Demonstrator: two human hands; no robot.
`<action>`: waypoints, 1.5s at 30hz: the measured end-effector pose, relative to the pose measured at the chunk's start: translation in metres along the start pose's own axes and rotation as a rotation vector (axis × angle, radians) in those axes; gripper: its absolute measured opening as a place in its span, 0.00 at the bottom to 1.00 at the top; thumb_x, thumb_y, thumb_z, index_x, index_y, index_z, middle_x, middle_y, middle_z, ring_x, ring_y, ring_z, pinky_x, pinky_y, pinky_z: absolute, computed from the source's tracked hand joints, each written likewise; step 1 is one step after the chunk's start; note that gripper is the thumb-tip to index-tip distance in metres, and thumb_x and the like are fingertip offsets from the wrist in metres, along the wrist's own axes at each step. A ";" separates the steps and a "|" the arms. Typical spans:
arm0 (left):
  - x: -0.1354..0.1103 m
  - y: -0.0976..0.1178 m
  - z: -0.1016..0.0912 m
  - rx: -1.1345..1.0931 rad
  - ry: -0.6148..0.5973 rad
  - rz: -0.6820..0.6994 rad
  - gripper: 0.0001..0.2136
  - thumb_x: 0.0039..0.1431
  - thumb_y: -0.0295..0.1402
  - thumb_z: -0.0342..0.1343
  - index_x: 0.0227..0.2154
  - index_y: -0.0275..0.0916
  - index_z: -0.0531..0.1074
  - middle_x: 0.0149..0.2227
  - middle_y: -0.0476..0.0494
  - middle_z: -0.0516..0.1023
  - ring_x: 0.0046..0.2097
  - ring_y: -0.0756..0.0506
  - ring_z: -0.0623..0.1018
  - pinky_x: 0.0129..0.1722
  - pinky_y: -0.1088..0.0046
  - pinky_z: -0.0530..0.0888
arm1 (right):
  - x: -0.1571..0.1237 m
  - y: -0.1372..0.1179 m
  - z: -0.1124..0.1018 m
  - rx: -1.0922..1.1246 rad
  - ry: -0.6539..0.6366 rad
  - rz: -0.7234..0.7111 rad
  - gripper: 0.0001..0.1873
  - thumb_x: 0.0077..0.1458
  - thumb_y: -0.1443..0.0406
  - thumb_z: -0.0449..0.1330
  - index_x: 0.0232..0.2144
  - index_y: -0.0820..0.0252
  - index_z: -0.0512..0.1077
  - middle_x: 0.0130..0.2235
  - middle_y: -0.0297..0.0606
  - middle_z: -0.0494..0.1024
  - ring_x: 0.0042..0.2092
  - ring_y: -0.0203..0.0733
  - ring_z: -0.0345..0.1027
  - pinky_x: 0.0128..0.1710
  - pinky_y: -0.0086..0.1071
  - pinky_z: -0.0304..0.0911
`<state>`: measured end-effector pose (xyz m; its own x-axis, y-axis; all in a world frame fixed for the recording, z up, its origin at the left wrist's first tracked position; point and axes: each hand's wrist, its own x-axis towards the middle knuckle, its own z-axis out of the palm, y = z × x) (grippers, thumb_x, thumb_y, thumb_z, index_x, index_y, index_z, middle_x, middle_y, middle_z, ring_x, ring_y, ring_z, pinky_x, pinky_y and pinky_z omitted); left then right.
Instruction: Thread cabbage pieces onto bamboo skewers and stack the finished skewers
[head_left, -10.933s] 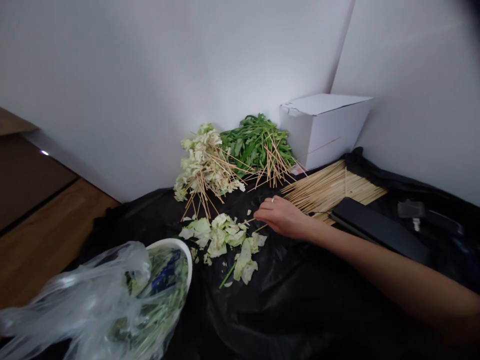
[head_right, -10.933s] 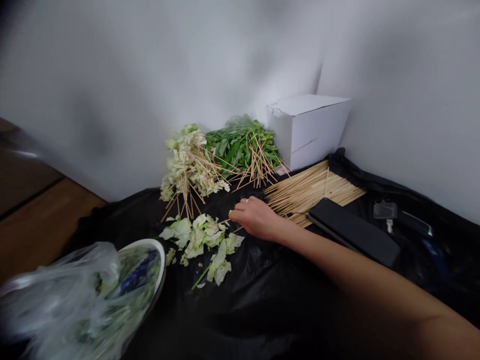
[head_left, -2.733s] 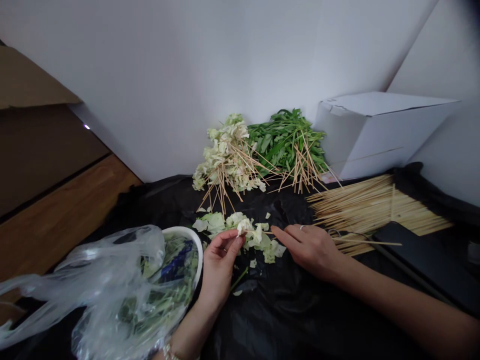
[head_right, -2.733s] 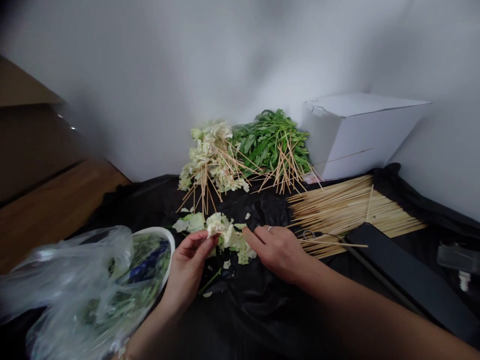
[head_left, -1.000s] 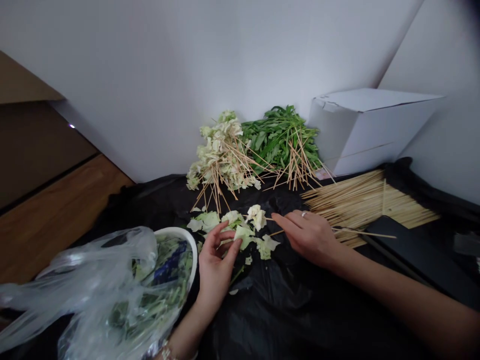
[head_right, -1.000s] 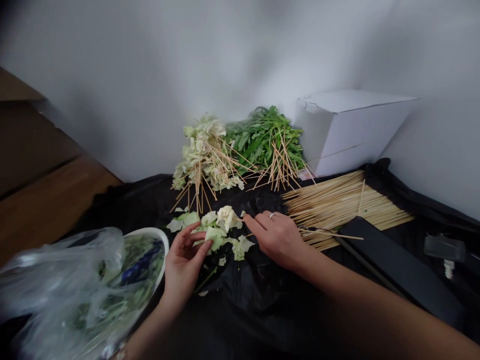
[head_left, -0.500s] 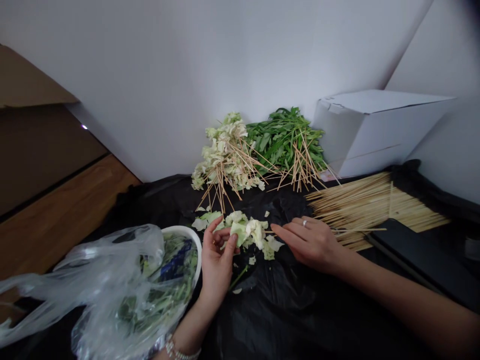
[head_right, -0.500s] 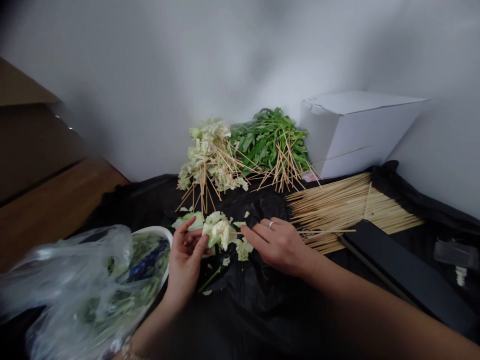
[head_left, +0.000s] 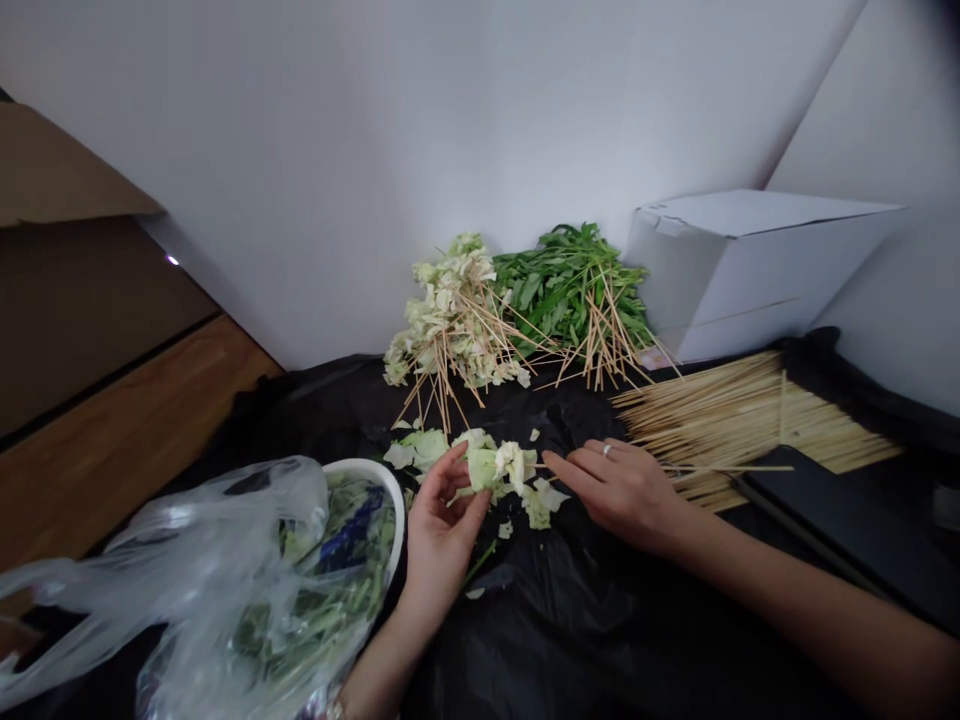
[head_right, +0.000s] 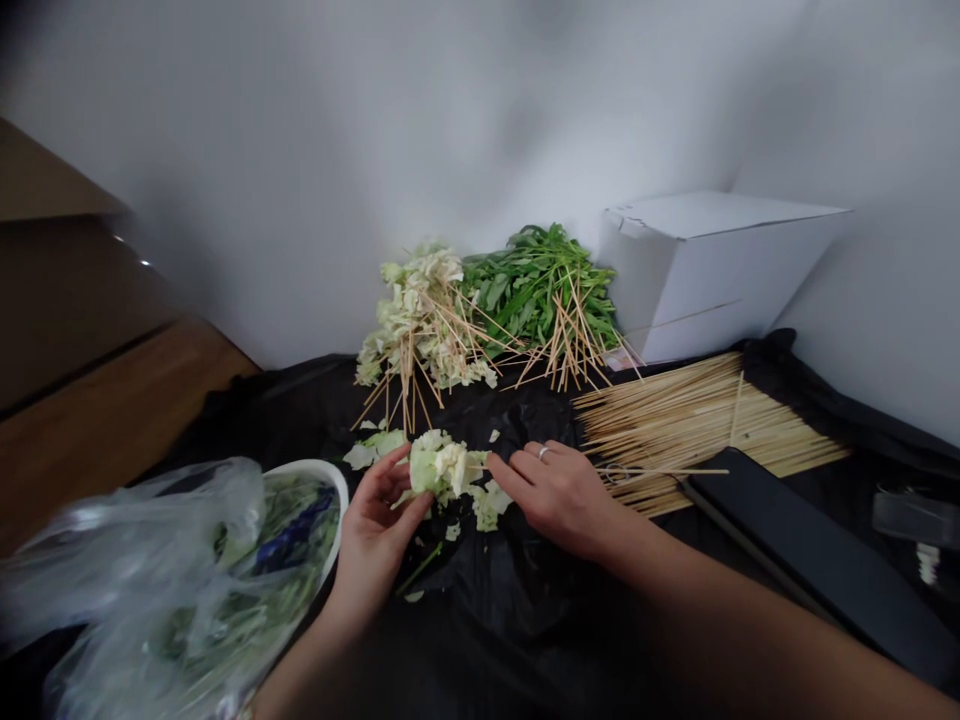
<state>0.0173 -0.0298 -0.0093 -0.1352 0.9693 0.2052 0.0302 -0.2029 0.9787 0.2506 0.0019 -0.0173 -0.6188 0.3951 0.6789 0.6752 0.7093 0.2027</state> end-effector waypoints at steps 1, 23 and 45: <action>0.000 0.001 0.000 0.010 -0.004 -0.008 0.24 0.51 0.31 0.65 0.53 0.45 0.70 0.41 0.46 0.75 0.43 0.47 0.77 0.43 0.72 0.76 | 0.000 0.000 0.000 -0.001 -0.002 0.000 0.16 0.60 0.74 0.51 0.48 0.66 0.73 0.30 0.36 0.74 0.32 0.38 0.63 0.32 0.34 0.56; -0.003 0.002 -0.011 0.566 -0.141 0.467 0.16 0.64 0.26 0.52 0.52 0.48 0.74 0.45 0.43 0.75 0.47 0.45 0.75 0.48 0.67 0.72 | 0.002 0.002 0.000 -0.025 0.018 0.050 0.16 0.60 0.75 0.50 0.46 0.67 0.74 0.31 0.40 0.75 0.33 0.41 0.63 0.34 0.36 0.54; 0.004 0.000 -0.005 0.082 0.074 0.002 0.11 0.51 0.34 0.65 0.36 0.38 0.73 0.33 0.48 0.78 0.36 0.50 0.77 0.38 0.76 0.74 | 0.003 -0.001 -0.001 0.041 0.018 0.005 0.14 0.62 0.74 0.50 0.46 0.68 0.73 0.32 0.39 0.75 0.32 0.41 0.63 0.34 0.37 0.54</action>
<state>0.0115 -0.0265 -0.0086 -0.2075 0.9556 0.2094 0.1113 -0.1896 0.9755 0.2486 0.0019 -0.0150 -0.6080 0.3881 0.6926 0.6609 0.7308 0.1706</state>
